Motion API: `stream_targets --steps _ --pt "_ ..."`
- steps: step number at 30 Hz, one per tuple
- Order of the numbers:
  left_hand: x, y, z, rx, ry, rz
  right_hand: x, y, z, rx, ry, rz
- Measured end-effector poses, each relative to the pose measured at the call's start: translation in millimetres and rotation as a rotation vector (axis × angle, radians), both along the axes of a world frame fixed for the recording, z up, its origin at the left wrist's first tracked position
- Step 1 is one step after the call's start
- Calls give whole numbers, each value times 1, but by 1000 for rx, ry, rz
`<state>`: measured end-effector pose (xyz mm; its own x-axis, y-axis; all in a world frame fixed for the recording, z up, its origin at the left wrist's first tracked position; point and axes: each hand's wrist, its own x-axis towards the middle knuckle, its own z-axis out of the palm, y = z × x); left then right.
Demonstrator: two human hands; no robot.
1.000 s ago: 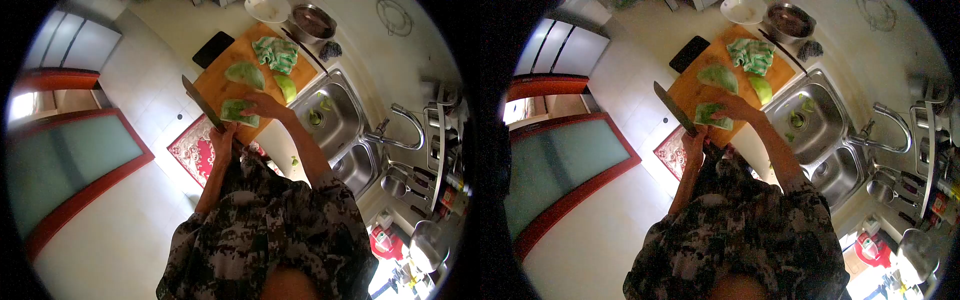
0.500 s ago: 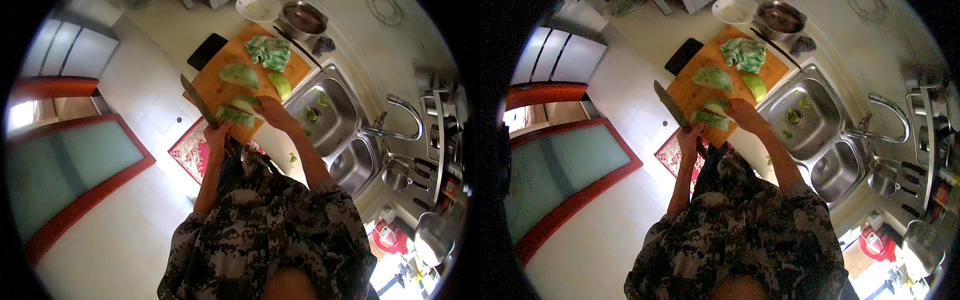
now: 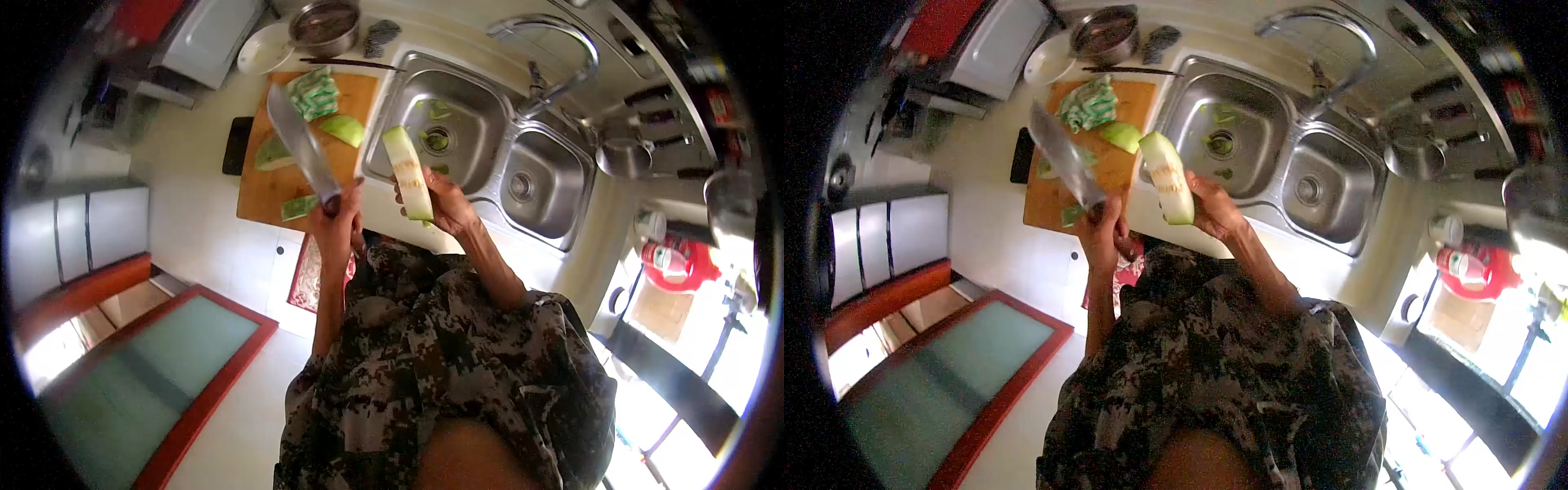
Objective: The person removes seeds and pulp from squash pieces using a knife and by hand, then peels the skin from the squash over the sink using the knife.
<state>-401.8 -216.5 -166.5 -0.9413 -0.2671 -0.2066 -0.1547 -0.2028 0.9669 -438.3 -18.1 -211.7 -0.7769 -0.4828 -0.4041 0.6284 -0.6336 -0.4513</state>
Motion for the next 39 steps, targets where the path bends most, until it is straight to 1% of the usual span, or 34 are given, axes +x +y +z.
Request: stream_targets --steps 1,2,3,4,5,6,7,8,9,10,11,12,13,15,16,17,19,20,22,23,24,25,26,27,29,30,32,33,35,36,37,38,39 --pt "-12 9 10 27 15 -112 4 8 2 -7 4 -25" --pt "-22 17 16 51 29 -222 9 16 5 -74 23 30" --pt "-33 23 9 143 58 -319 13 21 6 -139 43 86" --pt "-39 31 4 231 53 -381 17 28 1 -148 49 63" --pt "-44 40 5 317 45 -445 21 37 -10 -241 36 121" --pt "-48 46 -6 360 57 -503 25 45 -20 -332 26 177" --pt "-53 53 -3 371 46 -648 31 52 -25 -422 18 233" --pt "-50 67 -3 416 41 -648 39 56 -18 -419 -44 199" --pt "-48 76 -5 440 33 -664 43 62 -13 -425 -34 170" --pt "-47 85 -6 464 25 -679 48 69 -9 -571 -113 172" --pt "-45 88 -7 426 -13 -727 53 75 -7 -717 -193 175" --pt "-43 93 -8 388 -46 -770 57 85 -8 -406 -211 125" --pt "-40 101 -6 386 -51 -789 61 93 -8 -411 -208 106" --pt "-37 116 -1 200 -70 -731 64 105 -10 99 163 -8" --pt "-36 123 3 162 -102 -706 61 117 -17 484 198 20" --pt "-35 126 3 159 -106 -719 62 125 -6 374 154 -28" --pt "-38 128 3 -20 -157 -737 68 134 15 442 353 -102" --pt "-40 129 4 -128 -173 -762 68 136 21 438 351 -110" --pt "-42 134 13 -183 -194 -794 67 137 26 675 645 -15" --pt "-43 137 17 -234 -210 -817 65 139 23 670 643 -25" --pt "-45 138 18 -243 -211 -823 60 142 17 667 650 20" --pt "-48 136 19 -311 -177 -871 57 142 15 664 657 68" --pt "-50 135 19 -377 -143 -918 55 141 12 684 650 69" --pt "-53 134 18 -384 -146 -921 54 140 11 678 650 62" --pt "-59 128 14 -544 -131 -945 49 137 17 664 617 54" --pt "-59 126 13 -550 -128 -943 48 132 11 661 622 51" --pt "-56 119 10 -520 -75 -842 42 119 -1 539 585 -140" --pt "-55 115 5 -528 -68 -842 38 117 -2 536 594 -147" --pt "-47 110 0 -297 -83 -785 34 112 2 437 482 -88" --pt "-43 106 -3 -228 -72 -773 33 108 2 435 483 -90" --pt "-40 104 -6 -230 -73 -771 33 102 0 341 465 -119" --pt "-38 102 -9 -193 -104 -714 33 98 -3 248 448 -145" --pt "-35 99 -12 -152 -134 -652 32 95 -6 247 449 -137"
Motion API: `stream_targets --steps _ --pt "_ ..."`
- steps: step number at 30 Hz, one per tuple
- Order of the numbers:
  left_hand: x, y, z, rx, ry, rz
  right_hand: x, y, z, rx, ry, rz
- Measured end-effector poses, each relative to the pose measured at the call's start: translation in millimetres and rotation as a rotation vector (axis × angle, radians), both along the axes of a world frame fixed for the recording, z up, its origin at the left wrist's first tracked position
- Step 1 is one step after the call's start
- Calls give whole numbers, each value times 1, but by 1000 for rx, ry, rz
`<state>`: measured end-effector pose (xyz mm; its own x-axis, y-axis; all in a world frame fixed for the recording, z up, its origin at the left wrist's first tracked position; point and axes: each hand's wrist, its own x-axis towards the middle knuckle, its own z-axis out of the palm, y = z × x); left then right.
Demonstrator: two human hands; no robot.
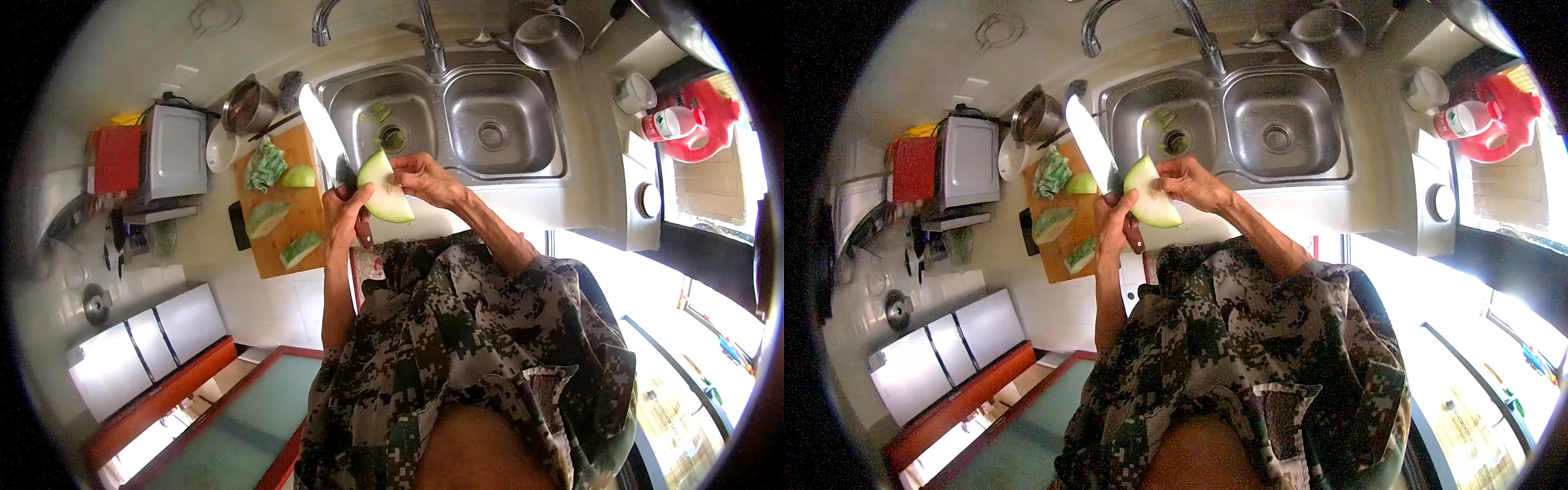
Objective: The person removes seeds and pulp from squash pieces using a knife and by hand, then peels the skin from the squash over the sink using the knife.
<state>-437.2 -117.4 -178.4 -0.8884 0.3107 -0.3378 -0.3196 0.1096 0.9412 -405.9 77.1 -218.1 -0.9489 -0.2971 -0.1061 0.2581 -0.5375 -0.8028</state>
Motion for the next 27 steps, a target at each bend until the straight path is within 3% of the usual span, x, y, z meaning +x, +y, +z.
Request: stream_targets --steps 9,11,18,20,21,22,25,27 --pt "13 6 0 25 48 232 -8 -11 3 299 53 -21" --pt "14 7 6 4 8 237 -9 -21 7 258 40 -215" --pt "11 10 4 83 108 272 -24 -28 -8 222 7 -236" --pt "8 11 15 -23 118 173 -31 -30 -14 227 -148 -300" --pt "8 11 21 -90 34 190 -32 -30 -15 204 -163 -293" --pt "-2 7 -9 8 119 237 -36 -26 -16 214 -173 -228" --pt "-15 3 -4 86 80 307 -51 -21 -21 -91 -261 -128" --pt "-23 0 -10 123 32 290 -58 -23 -18 -84 -193 -65"
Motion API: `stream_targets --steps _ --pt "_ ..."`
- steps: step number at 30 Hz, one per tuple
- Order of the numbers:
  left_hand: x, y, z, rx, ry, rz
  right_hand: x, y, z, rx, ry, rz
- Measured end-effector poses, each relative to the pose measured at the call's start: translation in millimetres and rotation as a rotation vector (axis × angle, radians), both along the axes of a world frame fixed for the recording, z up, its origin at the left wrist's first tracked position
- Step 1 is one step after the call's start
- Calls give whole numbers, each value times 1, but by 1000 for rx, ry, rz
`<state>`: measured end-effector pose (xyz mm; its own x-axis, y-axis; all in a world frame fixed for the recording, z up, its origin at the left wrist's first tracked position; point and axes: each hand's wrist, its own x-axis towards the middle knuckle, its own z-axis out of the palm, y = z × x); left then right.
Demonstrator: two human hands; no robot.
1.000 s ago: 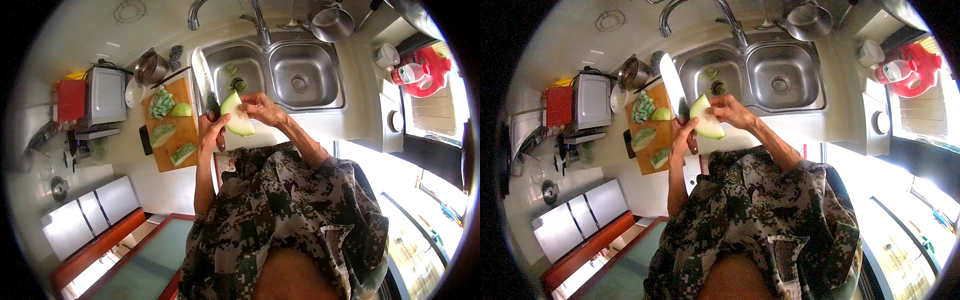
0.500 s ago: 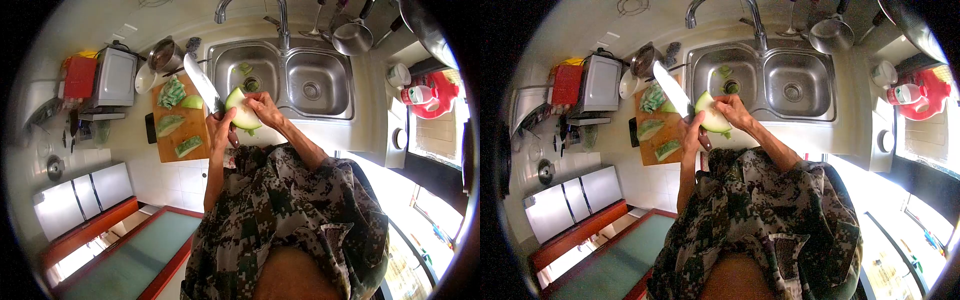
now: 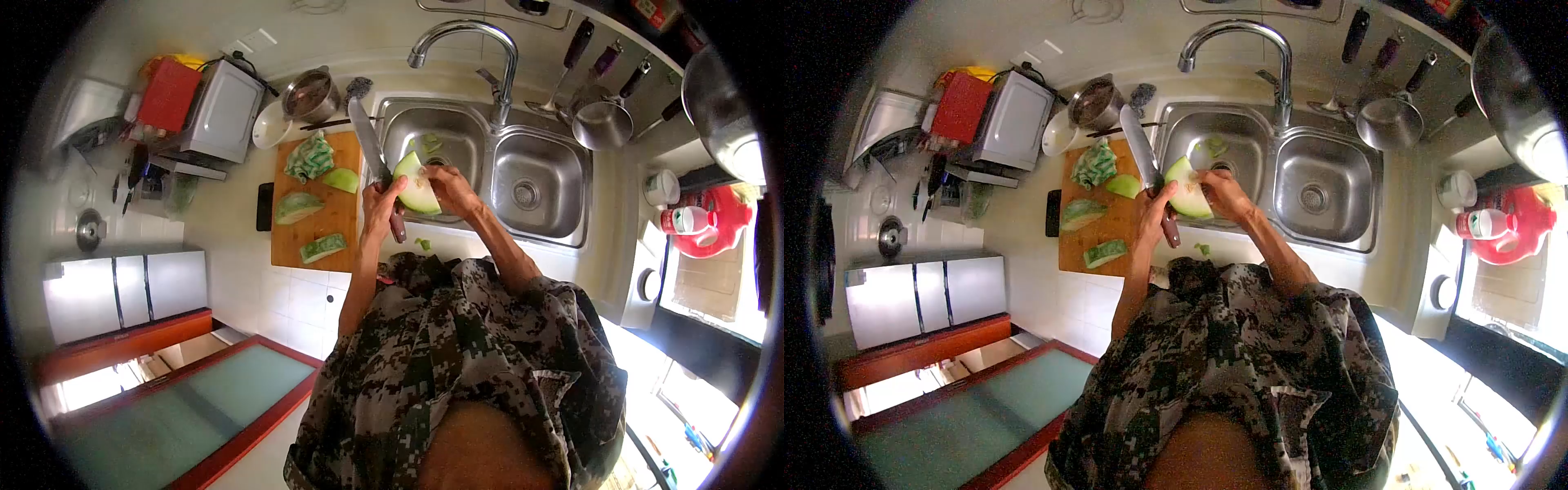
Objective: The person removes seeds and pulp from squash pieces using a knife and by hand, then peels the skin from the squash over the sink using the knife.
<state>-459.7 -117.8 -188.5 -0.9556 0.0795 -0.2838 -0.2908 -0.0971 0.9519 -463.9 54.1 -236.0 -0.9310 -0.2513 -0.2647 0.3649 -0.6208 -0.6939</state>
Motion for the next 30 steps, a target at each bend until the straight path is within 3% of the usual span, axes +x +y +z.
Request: stream_targets --steps 5,11,13,14,15,16,17,19,21,26,28,29,30 --pt "-8 -11 -13 56 -60 11 -9 2 21 307 119 185" --pt "4 -20 -21 49 11 -58 -8 -15 6 173 106 68" --pt "9 -26 -22 7 -114 -91 -1 -12 35 628 169 118" --pt "15 -32 -28 11 -231 -93 0 -11 24 562 230 138" --pt "17 -27 -22 -59 -183 -61 -4 -10 9 513 208 150" --pt "19 -22 -16 -132 -137 -28 2 -10 31 539 257 167" --pt "21 -17 -9 -208 -94 6 -5 -1 -15 412 288 149" --pt "15 -16 -43 -74 9 -86 -5 7 -16 382 264 188" --pt "33 -16 6 -12 -47 -87 -4 3 -14 236 211 202" --pt "28 -18 -33 21 23 -12 -6 -3 -18 372 228 221" --pt "30 -23 -36 -14 72 -51 2 -13 -3 409 217 112" --pt "28 -27 -40 -6 61 -59 -1 -13 -4 559 233 138" --pt "28 -25 -48 -72 86 75 -3 -8 -7 714 228 154"
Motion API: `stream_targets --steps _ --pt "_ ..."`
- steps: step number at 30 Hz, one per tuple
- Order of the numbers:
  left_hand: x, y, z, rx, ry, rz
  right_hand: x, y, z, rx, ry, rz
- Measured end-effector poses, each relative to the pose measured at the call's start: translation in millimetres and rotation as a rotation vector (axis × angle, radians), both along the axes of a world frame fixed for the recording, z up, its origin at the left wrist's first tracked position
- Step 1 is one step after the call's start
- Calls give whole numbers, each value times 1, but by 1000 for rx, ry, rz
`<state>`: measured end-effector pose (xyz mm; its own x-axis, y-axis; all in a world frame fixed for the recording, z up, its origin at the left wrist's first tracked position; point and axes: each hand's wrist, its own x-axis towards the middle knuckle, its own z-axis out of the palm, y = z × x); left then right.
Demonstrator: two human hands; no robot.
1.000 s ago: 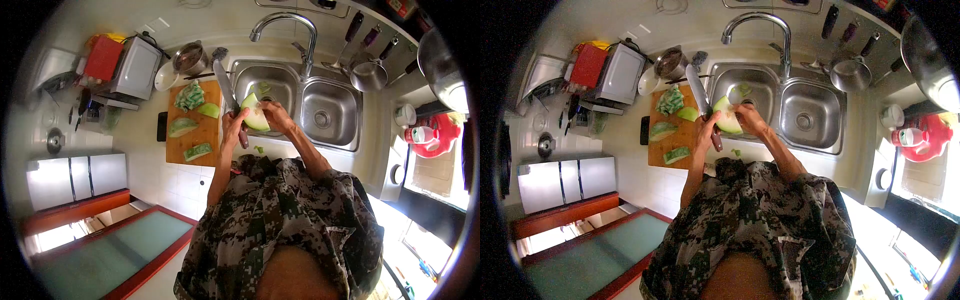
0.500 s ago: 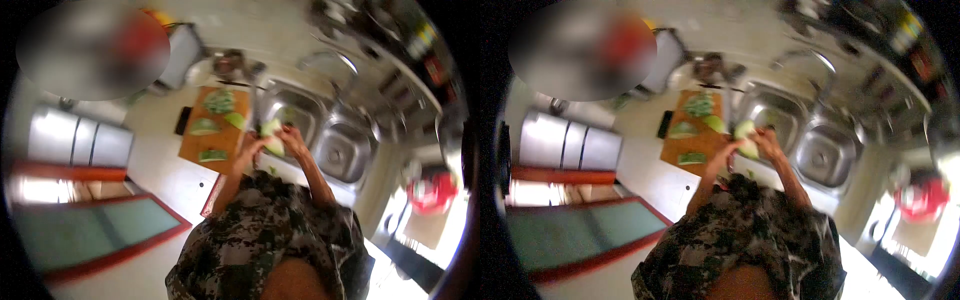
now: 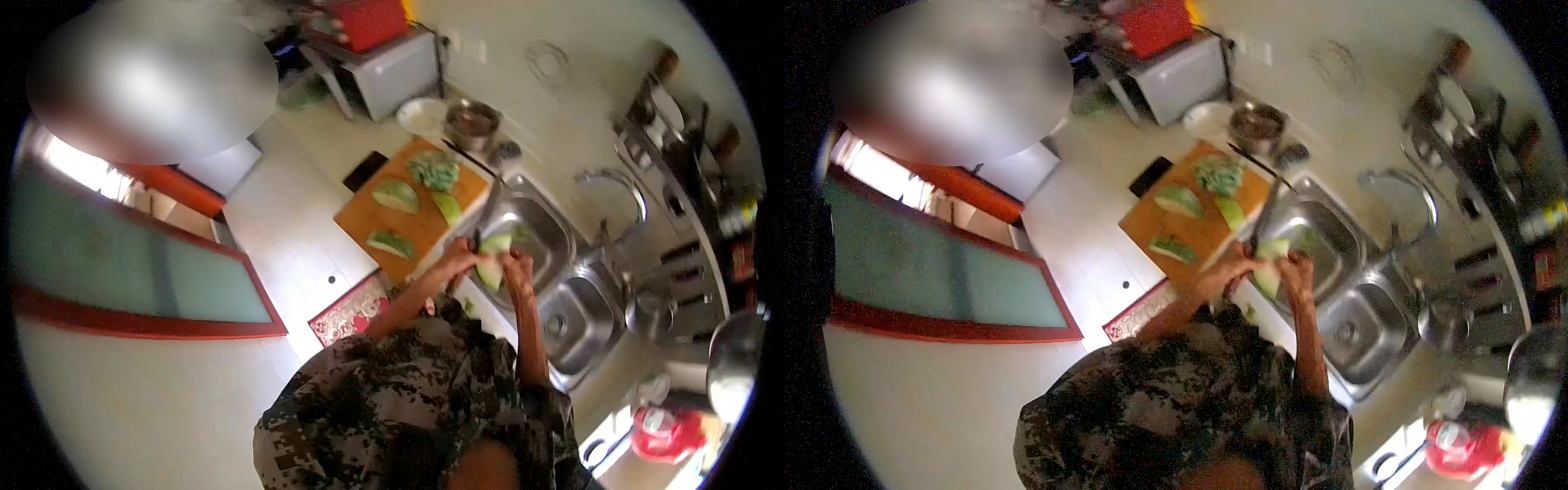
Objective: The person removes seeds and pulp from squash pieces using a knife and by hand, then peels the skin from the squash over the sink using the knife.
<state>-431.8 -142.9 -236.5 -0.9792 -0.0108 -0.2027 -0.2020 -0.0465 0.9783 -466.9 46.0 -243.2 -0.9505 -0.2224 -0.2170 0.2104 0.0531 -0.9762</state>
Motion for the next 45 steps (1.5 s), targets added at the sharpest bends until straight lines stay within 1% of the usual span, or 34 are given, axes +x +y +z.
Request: stream_targets --steps 1,2,3,4,5,6,7,8,9,11,12,13,14,17,18,22,25,27,28,29,31,32,33,35,36,38,40,42,44,45 --pt "4 7 6 48 23 27 8 -5 12 -17 113 -38" --pt "7 13 11 96 46 53 -5 -7 -27 10 166 -74" --pt "9 10 35 251 62 -9 10 -13 13 -49 224 -86" --pt "1 0 27 111 -38 -101 -6 -7 -14 243 79 -2" --pt "-4 -9 15 -42 -116 -193 0 -7 -21 -100 151 -37" --pt "-7 -13 6 -20 -138 -195 4 -11 2 3 159 22" --pt "-8 -14 -1 -2 -153 -186 7 -15 4 -89 70 -44" --pt "-5 -7 3 22 -121 -129 10 -20 5 -183 -14 -118" --pt "-2 -3 7 49 -86 -64 9 -20 0 -266 -12 -150" --pt "-8 0 10 79 -145 -101 11 -20 1 -239 -38 -181" --pt "-8 1 9 73 -154 -64 11 -21 -1 -241 -40 -203" --pt "-9 4 11 65 -165 -25 11 -23 -4 -311 -53 -226" --pt "-10 8 13 109 -143 -8 10 -24 -8 -381 -61 -248" --pt "-10 15 19 86 -186 4 9 -23 -9 -357 -24 -302" --pt "-10 19 20 83 -160 14 9 -24 -8 -350 -37 -324" --pt "-11 20 22 1 -143 -36 8 -23 -18 -313 35 -396" --pt "-12 22 27 -18 -161 -70 5 -21 -26 -418 1 -467" --pt "-14 21 29 73 -158 -106 8 -11 -21 -416 -84 -402" --pt "-19 18 24 64 -160 -115 4 -12 -16 -554 -63 -327" --pt "-23 13 19 95 -156 -128 7 -8 -11 -561 -64 -336" --pt "-28 10 15 122 -155 -150 12 5 7 -576 -169 -222" --pt "-30 11 16 156 -167 -141 8 6 -4 -621 -142 -186" --pt "-30 12 16 189 -179 -131 5 9 -2 -626 -140 -193" --pt "-27 14 22 163 -207 -124 3 14 -1 -440 -20 -39" --pt "-26 14 25 142 -236 -109 3 16 0 -445 -18 -45" --pt "-25 10 21 142 -266 -147 3 23 11 -270 23 35" --pt "-25 12 24 145 -299 -178 1 24 7 -273 15 28" --pt "-23 19 33 92 -197 -160 3 26 1 -274 2 29" --pt "-29 12 25 48 -196 -188 5 30 5 -474 -85 64" --pt "-30 8 21 5 -199 -219 5 30 3 -474 -87 68"
